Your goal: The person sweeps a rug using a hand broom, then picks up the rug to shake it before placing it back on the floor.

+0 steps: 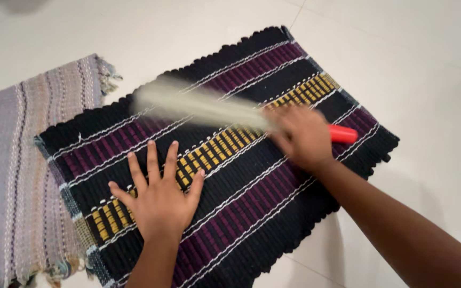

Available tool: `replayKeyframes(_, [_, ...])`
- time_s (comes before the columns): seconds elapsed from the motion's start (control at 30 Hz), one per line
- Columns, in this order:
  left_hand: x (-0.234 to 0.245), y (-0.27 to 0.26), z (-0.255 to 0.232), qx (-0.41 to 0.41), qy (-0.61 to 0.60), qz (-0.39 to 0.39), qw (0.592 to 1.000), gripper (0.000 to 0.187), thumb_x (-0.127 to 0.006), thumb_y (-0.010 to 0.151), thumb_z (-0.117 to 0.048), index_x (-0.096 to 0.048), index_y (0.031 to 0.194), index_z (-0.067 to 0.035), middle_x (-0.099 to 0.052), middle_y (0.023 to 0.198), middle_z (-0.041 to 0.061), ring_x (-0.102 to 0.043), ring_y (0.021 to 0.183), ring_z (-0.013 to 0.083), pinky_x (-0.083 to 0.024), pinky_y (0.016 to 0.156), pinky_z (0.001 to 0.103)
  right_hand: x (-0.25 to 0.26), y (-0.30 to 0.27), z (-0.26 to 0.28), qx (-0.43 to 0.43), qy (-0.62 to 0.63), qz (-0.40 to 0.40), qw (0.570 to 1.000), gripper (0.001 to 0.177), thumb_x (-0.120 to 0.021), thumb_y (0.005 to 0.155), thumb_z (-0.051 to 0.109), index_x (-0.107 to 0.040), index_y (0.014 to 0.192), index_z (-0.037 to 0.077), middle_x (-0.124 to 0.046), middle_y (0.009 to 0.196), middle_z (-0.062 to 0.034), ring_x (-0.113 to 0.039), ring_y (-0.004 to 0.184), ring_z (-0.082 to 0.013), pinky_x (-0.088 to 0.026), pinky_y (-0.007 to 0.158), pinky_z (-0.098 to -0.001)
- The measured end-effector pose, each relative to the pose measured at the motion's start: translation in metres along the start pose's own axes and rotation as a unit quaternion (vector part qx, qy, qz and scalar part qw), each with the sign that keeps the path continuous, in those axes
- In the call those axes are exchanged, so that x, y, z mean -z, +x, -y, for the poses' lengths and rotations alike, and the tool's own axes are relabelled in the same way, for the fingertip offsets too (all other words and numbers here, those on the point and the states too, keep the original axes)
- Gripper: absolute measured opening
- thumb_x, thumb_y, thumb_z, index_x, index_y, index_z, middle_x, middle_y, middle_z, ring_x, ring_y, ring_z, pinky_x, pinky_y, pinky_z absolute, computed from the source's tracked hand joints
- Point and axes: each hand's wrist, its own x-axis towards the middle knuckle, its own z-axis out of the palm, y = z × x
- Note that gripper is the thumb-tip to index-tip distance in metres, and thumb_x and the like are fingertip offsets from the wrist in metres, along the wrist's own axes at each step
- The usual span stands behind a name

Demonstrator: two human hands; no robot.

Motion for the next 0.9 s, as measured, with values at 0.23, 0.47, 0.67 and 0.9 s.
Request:
replayKeyframes(0.23, [0.000, 0.001, 0.001, -0.005, -0.006, 0.001, 1.000, 0.077, -0.044, 0.084, -0.075, -0.035, 0.152, -0.039, -0.023, 0.164, 0.003, -0.010, 0.151, 0.0350, -0.003, 0.107, 0.079, 0.005, 0.023, -0.054, -0.090, -0.045, 0.002, 0.995, 0.042, -0.075, 0.095, 0.036, -0.074, 0.133, 0.017, -0.071, 0.109, -0.0097, -0.062, 0.093, -0.0331, -0.051, 0.084, -0.0469])
replayKeyframes(0.47, [0.005, 0.001, -0.001, -0.011, -0.008, -0.027, 1.000, 0.076, -0.044, 0.085, -0.074, -0.039, 0.152, -0.039, -0.027, 0.164, 0.003, -0.014, 0.152, 0.0356, -0.005, 0.108, 0.078, 0.009, 0.028, -0.026, -0.128, -0.011, -0.101, 0.987, 0.040, -0.072, 0.102, 0.031, -0.070, 0.137, 0.013, -0.068, 0.114, -0.0150, -0.060, 0.103, -0.0353, -0.048, 0.090, -0.0478])
replayKeyframes(0.67, [0.003, 0.003, -0.002, 0.003, 0.021, 0.019, 1.000, 0.075, -0.042, 0.087, -0.077, -0.040, 0.151, -0.038, -0.028, 0.164, 0.003, -0.016, 0.152, 0.0350, -0.004, 0.109, 0.078, 0.006, 0.012, 0.017, 0.086, 0.077, 0.062, 0.991, 0.040, -0.067, 0.097, 0.034, -0.071, 0.135, 0.020, -0.072, 0.112, -0.0071, -0.061, 0.092, -0.0227, -0.049, 0.080, -0.0403])
replayKeyframes(0.9, [-0.005, 0.002, 0.002, -0.014, -0.007, -0.041, 0.999, 0.075, -0.043, 0.086, -0.074, -0.040, 0.152, -0.039, -0.031, 0.163, 0.003, -0.017, 0.152, 0.0355, -0.006, 0.107, 0.080, 0.008, 0.038, -0.034, -0.191, -0.086, -0.041, 0.977, 0.043, -0.073, 0.095, 0.036, -0.070, 0.135, 0.019, -0.069, 0.104, -0.0110, -0.063, 0.095, -0.0329, -0.050, 0.080, -0.0452])
